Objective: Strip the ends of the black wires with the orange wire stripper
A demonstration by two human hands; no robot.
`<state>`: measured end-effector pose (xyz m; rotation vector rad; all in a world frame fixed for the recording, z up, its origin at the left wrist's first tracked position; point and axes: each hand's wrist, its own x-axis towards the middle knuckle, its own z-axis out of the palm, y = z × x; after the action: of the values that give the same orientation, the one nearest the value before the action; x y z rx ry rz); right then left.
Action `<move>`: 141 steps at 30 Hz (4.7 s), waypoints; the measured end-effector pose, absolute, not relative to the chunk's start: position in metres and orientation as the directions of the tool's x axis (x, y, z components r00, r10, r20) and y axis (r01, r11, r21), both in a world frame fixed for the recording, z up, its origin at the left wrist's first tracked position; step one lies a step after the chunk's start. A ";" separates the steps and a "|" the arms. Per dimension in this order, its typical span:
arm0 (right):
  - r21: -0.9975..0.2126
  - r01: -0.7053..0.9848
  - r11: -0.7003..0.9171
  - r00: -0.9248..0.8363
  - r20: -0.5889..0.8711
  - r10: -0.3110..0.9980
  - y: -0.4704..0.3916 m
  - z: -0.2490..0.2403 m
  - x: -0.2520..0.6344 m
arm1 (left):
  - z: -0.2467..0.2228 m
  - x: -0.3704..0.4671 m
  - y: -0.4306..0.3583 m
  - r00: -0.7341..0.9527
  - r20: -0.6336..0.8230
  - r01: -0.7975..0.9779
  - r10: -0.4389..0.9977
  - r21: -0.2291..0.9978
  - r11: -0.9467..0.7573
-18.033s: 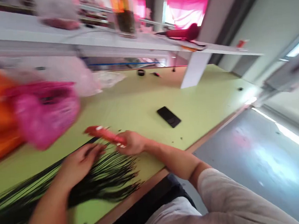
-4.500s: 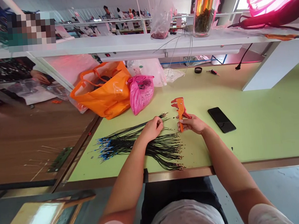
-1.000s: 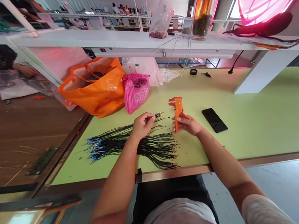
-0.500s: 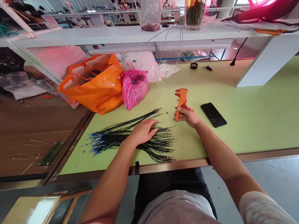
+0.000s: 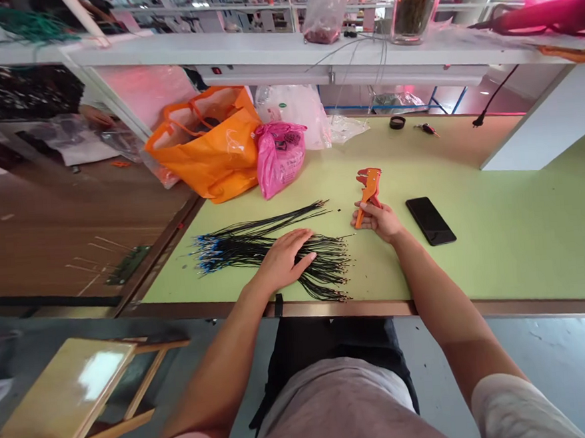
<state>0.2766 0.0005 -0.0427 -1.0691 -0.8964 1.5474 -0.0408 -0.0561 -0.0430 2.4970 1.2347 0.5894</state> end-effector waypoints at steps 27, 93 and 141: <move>-0.937 -0.277 -0.214 -0.124 -0.186 0.975 0.003 -0.044 0.276 | -0.035 -0.083 -0.025 0.703 0.125 0.612 0.700 0.395 -0.685; -0.934 -0.303 -0.191 -0.125 -0.160 0.979 0.000 -0.049 0.278 | -0.024 -0.053 0.042 0.415 -0.056 0.884 0.908 0.262 -0.387; -0.960 -0.281 0.004 -0.129 0.042 0.991 -0.032 -0.017 0.220 | -0.021 -0.046 0.022 0.356 0.140 0.386 0.924 0.879 -0.282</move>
<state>0.2195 -0.0318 -0.0171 -0.9131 -1.1010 1.4094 -0.0456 0.0224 -0.0215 1.8367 1.1482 0.8693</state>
